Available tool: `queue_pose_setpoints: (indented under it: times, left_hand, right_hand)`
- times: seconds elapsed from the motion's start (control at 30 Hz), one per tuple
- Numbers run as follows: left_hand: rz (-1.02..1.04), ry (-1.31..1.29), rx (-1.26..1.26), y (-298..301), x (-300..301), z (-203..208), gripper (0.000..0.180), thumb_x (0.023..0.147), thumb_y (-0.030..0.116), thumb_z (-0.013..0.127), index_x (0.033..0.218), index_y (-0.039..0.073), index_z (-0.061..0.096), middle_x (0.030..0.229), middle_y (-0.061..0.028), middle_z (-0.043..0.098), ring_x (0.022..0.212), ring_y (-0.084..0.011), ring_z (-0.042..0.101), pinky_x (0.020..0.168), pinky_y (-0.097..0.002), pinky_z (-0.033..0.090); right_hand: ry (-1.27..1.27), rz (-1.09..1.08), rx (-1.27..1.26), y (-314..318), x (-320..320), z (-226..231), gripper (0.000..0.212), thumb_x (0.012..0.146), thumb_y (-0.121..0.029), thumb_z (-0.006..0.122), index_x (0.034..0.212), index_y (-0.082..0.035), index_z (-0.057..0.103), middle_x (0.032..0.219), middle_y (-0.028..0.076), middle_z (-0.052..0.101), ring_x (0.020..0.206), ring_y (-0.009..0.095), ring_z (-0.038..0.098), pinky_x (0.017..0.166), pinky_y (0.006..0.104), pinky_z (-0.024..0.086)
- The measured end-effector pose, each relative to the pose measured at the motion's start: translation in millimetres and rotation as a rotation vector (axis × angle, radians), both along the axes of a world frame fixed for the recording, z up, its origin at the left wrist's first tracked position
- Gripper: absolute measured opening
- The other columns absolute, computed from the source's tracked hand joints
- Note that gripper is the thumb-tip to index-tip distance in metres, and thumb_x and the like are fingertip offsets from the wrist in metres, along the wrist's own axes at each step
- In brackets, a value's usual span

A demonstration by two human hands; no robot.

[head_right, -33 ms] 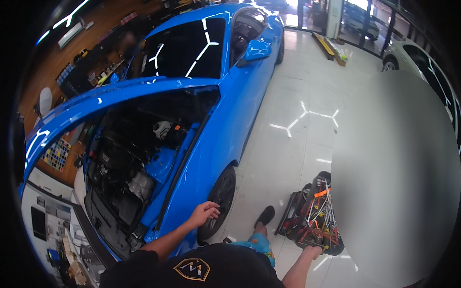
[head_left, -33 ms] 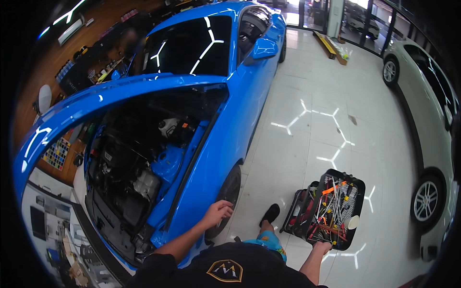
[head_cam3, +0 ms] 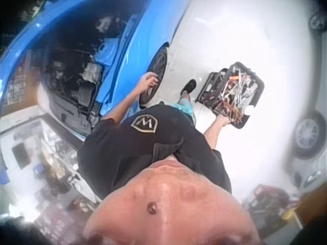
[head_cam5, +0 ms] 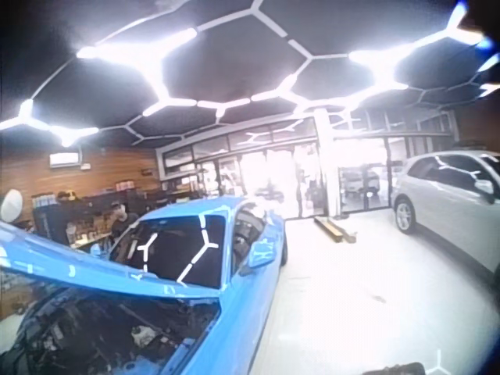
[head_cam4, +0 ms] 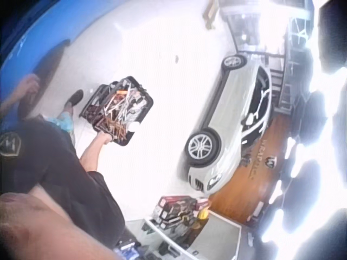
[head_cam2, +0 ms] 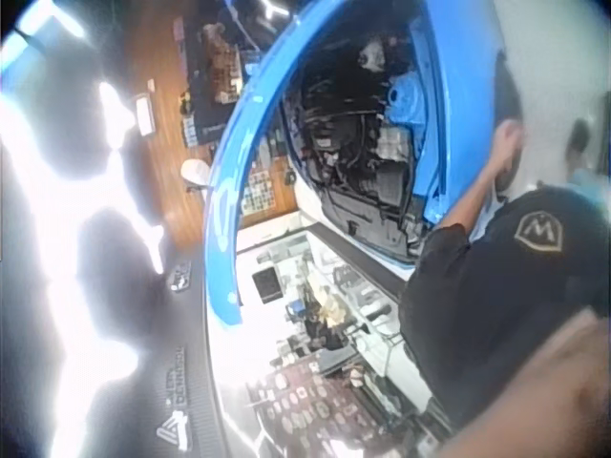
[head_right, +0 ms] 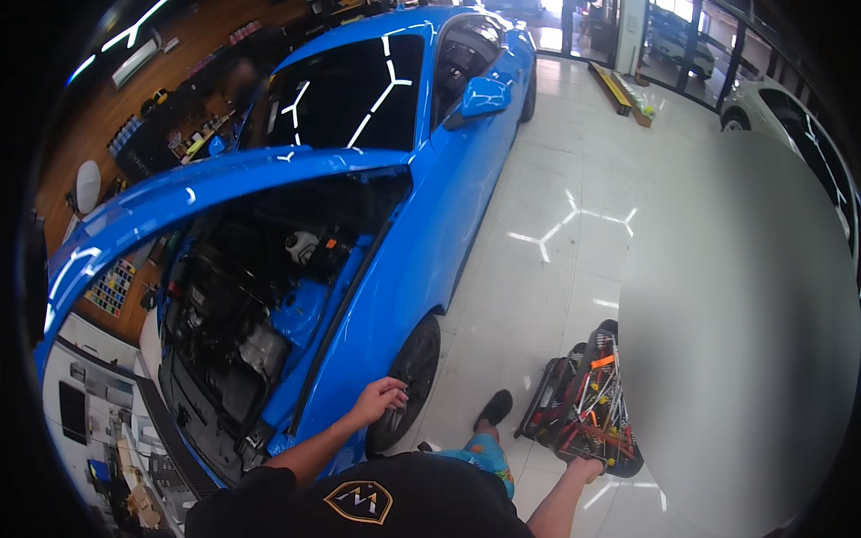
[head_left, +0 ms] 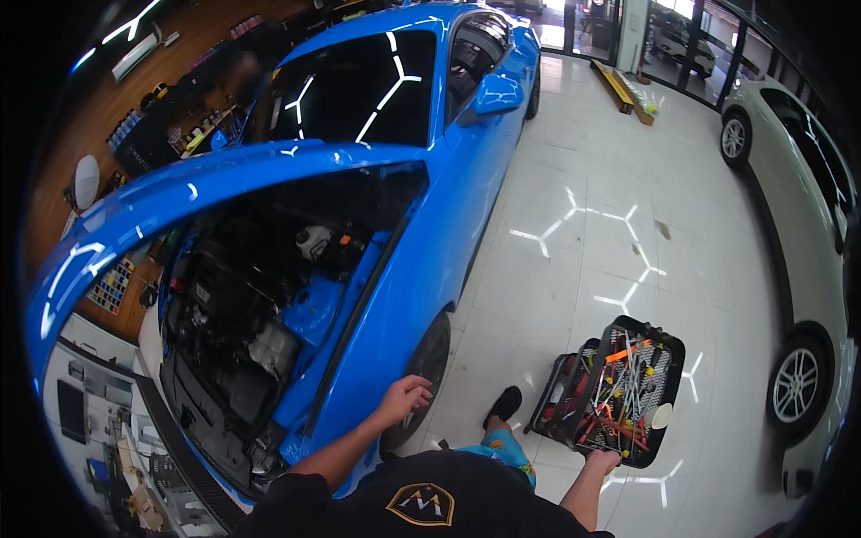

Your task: The person removes a black rubber weatherstrip from the driver-side door frame of a blue car, then installs a new weatherstrip along the door opening. They use an orange plastic trim tool to tuck and secure the strip into place.

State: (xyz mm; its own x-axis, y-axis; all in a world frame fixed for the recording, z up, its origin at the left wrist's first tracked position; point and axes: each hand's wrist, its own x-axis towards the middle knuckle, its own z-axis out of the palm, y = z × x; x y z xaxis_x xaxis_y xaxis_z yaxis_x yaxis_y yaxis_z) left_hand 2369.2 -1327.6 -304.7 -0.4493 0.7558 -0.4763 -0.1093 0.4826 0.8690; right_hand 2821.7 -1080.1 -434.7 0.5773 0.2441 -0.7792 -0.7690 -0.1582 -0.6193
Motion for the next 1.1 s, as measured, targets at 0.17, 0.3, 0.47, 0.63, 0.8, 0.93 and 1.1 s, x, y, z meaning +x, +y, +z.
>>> queue_pose_setpoints:
  times: [0.17,0.3,0.47,0.63,0.8,0.93,1.1]
  left_hand:
    - [-0.056,0.018,-0.1,90.5,-51.0,3.0,0.027,0.099,0.012,0.051,0.123,0.002,0.061,0.101,-0.009,0.071,0.084,-0.0141,0.067,0.072,-0.0289,0.052]
    - [0.108,0.021,-0.1,170.1,-88.3,9.7,0.027,0.099,0.012,0.051,0.121,0.002,0.062,0.102,-0.0091,0.071,0.086,-0.0149,0.067,0.074,-0.029,0.052]
    - [0.086,0.003,-0.099,295.2,-141.4,-50.5,0.026,0.1,0.013,0.051,0.121,0.002,0.062,0.104,-0.008,0.071,0.087,-0.0138,0.067,0.074,-0.0283,0.052]
    - [-0.127,0.114,-0.075,467.1,-203.6,-52.7,0.031,0.098,0.016,0.052,0.123,0.001,0.063,0.104,-0.0129,0.071,0.091,-0.0188,0.068,0.083,-0.0326,0.052]
    - [-0.332,0.257,-0.097,638.2,-281.8,-14.9,0.036,0.1,0.025,0.052,0.126,0.002,0.062,0.115,-0.0145,0.07,0.104,-0.0264,0.066,0.092,-0.0379,0.051]
    - [-0.697,0.212,-0.11,767.3,-303.2,32.9,0.038,0.102,0.031,0.051,0.128,0.006,0.061,0.122,-0.0152,0.066,0.11,-0.0268,0.063,0.097,-0.0392,0.048]
    - [-0.807,0.176,0.019,976.2,-308.4,16.9,0.039,0.101,0.031,0.052,0.13,0.007,0.06,0.124,-0.0155,0.066,0.112,-0.0285,0.063,0.098,-0.0404,0.047]
  right_hand:
    - [0.173,0.127,0.031,168.5,-28.0,-36.5,0.044,0.095,-0.025,0.045,0.131,-0.004,0.057,0.125,0.016,0.064,0.108,0.037,0.067,0.091,0.0605,0.055]
    - [0.203,0.489,0.033,271.9,-41.7,-68.2,0.046,0.097,-0.033,0.039,0.137,-0.018,0.056,0.134,0.013,0.059,0.121,0.039,0.057,0.098,0.0669,0.046]
    - [0.277,0.63,0.009,427.1,-27.2,-122.1,0.043,0.095,-0.033,0.043,0.132,-0.015,0.057,0.129,0.013,0.061,0.119,0.038,0.057,0.1,0.0631,0.046]
    - [0.14,0.574,-0.092,524.7,-47.2,-119.2,0.034,0.094,-0.031,0.047,0.12,-0.015,0.063,0.12,0.012,0.063,0.114,0.035,0.059,0.097,0.057,0.049]
    - [-0.003,0.517,-0.169,604.2,-92.1,-106.6,0.046,0.087,-0.028,0.062,0.13,-0.013,0.056,0.127,0.013,0.06,0.112,0.035,0.059,0.085,0.0602,0.051]
    - [-0.271,0.476,-0.301,638.4,-116.6,-106.2,0.047,0.086,-0.022,0.06,0.131,-0.01,0.053,0.115,0.017,0.064,0.096,0.036,0.063,0.073,0.0622,0.054]
    - [-0.558,0.507,-0.335,744.8,-137.9,-108.1,0.034,0.087,-0.015,0.054,0.119,-0.007,0.059,0.093,0.016,0.066,0.08,0.031,0.067,0.055,0.0448,0.058]
